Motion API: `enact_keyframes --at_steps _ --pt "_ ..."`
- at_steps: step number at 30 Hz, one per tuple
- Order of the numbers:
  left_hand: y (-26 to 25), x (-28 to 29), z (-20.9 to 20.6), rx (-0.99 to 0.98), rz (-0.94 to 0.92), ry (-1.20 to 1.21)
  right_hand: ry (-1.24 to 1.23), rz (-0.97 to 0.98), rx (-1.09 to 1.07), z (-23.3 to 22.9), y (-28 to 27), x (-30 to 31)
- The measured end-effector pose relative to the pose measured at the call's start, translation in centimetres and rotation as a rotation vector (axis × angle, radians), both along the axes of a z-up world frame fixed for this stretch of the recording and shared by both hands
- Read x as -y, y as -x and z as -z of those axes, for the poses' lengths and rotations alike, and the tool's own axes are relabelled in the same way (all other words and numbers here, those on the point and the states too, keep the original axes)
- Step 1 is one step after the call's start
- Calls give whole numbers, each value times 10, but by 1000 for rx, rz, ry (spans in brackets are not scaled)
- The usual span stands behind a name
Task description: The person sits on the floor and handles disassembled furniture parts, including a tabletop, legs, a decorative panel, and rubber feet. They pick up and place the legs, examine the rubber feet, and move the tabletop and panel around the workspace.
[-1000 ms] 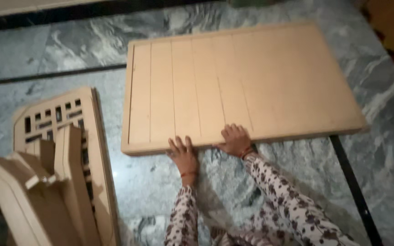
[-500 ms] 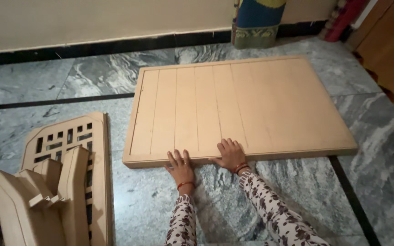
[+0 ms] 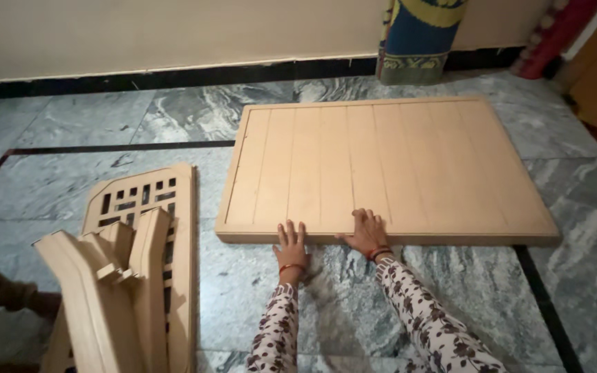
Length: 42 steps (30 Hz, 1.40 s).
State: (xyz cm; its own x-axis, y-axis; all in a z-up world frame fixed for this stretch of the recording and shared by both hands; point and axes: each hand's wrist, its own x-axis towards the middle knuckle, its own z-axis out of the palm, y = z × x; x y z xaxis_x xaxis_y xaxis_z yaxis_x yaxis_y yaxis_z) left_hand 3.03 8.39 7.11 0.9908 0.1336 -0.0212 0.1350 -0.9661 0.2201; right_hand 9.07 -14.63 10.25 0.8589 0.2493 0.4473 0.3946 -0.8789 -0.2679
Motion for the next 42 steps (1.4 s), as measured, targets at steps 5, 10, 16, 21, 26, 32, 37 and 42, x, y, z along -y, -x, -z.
enact_keyframes --at_steps 5,10,16,21,26,32,37,42 --pt "28 -31 -1 -120 13 -37 206 76 -80 2 6 -9" --pt "80 -49 -27 -170 -148 102 328 150 -76 6 22 -19" --pt "139 -84 -89 -45 -198 147 473 352 22 18 64 -56" --pt "189 -157 -162 14 -309 68 207 213 -380 34 131 -168" --pt "250 -242 -190 41 -563 23 -212 -165 -648 46 200 -308" --pt "317 -371 -117 232 -701 267 -570 -379 -774 13 248 -426" --pt "344 -424 -38 265 -793 860 -793 -491 -769 -49 300 -466" --pt "347 -407 -22 423 -550 1131 -853 -501 -969 -111 338 -473"
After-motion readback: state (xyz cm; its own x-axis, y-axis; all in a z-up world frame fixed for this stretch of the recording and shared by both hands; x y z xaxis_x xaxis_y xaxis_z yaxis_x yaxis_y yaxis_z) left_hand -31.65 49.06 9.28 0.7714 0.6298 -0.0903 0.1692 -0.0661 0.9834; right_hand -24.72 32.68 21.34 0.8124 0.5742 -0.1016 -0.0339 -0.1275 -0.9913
